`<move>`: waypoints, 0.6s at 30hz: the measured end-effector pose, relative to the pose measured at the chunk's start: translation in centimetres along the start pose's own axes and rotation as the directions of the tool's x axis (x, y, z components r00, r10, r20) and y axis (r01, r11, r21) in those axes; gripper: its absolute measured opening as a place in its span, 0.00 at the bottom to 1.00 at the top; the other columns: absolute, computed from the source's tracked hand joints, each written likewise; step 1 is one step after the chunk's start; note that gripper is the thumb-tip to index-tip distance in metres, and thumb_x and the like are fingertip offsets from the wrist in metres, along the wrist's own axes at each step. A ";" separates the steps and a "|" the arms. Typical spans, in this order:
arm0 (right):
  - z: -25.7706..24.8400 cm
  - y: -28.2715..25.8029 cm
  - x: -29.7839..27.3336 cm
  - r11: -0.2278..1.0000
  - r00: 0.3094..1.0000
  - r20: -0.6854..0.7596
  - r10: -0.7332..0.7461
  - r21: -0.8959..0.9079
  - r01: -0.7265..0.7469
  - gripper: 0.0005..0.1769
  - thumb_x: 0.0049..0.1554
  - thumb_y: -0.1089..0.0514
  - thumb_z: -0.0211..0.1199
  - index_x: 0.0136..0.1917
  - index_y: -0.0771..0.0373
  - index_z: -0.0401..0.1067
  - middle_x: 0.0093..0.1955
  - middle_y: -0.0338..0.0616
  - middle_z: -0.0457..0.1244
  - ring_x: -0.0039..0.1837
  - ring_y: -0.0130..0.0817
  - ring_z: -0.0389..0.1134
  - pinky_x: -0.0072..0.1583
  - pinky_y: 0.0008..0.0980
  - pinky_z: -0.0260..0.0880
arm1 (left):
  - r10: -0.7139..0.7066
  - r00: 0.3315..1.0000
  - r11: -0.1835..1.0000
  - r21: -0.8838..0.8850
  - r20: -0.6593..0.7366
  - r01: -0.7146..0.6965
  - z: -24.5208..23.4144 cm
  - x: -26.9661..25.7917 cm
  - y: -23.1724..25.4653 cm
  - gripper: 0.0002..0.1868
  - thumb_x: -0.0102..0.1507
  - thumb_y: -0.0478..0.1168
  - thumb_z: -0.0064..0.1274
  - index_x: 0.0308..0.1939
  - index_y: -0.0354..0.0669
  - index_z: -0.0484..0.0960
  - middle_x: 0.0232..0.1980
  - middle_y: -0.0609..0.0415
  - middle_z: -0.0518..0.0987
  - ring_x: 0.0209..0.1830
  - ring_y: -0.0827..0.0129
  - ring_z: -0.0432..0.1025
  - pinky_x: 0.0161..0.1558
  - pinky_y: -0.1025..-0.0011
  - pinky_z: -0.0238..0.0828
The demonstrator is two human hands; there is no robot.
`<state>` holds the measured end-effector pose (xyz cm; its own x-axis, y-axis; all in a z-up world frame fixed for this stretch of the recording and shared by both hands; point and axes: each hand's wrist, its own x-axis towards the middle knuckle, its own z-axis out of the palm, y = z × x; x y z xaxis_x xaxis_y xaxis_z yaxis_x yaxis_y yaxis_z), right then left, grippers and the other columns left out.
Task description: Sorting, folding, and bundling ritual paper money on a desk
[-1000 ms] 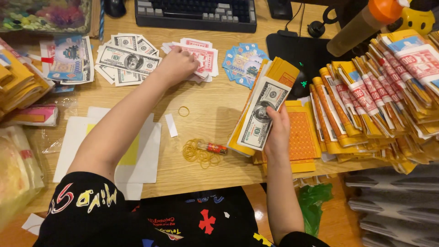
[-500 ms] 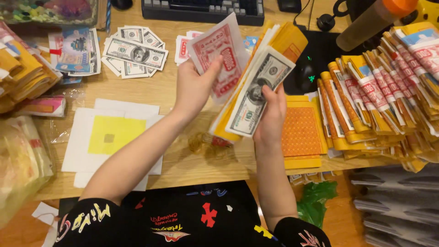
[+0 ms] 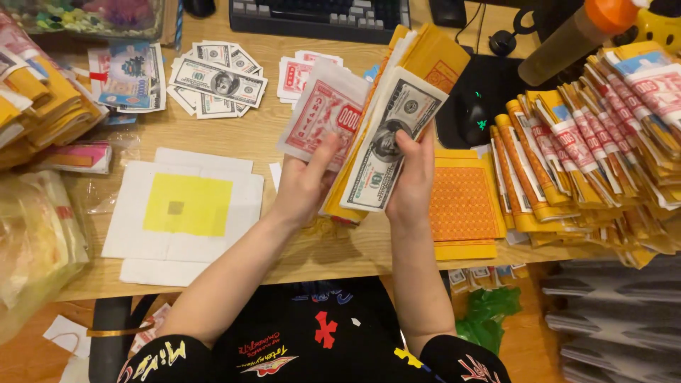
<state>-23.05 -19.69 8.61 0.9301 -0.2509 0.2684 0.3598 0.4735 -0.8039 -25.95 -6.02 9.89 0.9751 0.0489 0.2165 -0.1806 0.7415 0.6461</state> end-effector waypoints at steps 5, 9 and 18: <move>-1.6 -0.4 0.5 0.998 0.998 -0.019 -0.052 -0.021 0.052 0.32 0.59 0.61 0.58 0.74 0.57 0.52 0.61 0.54 0.63 0.64 0.45 0.67 0.64 0.49 0.72 | 0.290 0.953 0.944 0.187 -0.089 -0.270 -2.1 1.3 1.2 0.17 0.72 0.41 0.44 0.65 0.45 0.68 0.58 0.53 0.76 0.58 0.71 0.69 0.60 0.60 0.72; -0.8 -0.9 0.7 0.996 0.994 -0.063 -0.089 -0.025 0.088 0.31 0.60 0.61 0.57 0.74 0.57 0.51 0.62 0.53 0.63 0.64 0.42 0.67 0.66 0.49 0.71 | 0.221 0.956 0.974 0.000 -0.195 -0.225 -2.1 0.9 3.4 0.17 0.72 0.41 0.43 0.64 0.43 0.67 0.57 0.48 0.77 0.56 0.62 0.74 0.58 0.55 0.76; 2.8 0.1 -1.1 0.999 0.998 -0.065 0.018 -0.030 -0.020 0.30 0.61 0.59 0.52 0.75 0.58 0.51 0.64 0.56 0.62 0.62 0.42 0.68 0.60 0.44 0.75 | 0.408 0.892 0.683 0.714 -0.197 -0.154 -1.3 0.1 0.2 0.16 0.71 0.43 0.44 0.54 0.35 0.77 0.47 0.43 0.79 0.53 0.69 0.70 0.57 0.58 0.68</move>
<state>-23.84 -16.96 9.74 0.9296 -0.2963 0.2191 0.3388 0.4531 -0.8246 -25.76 -4.99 9.05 0.8211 0.4778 0.3122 -0.3658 0.0206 0.9305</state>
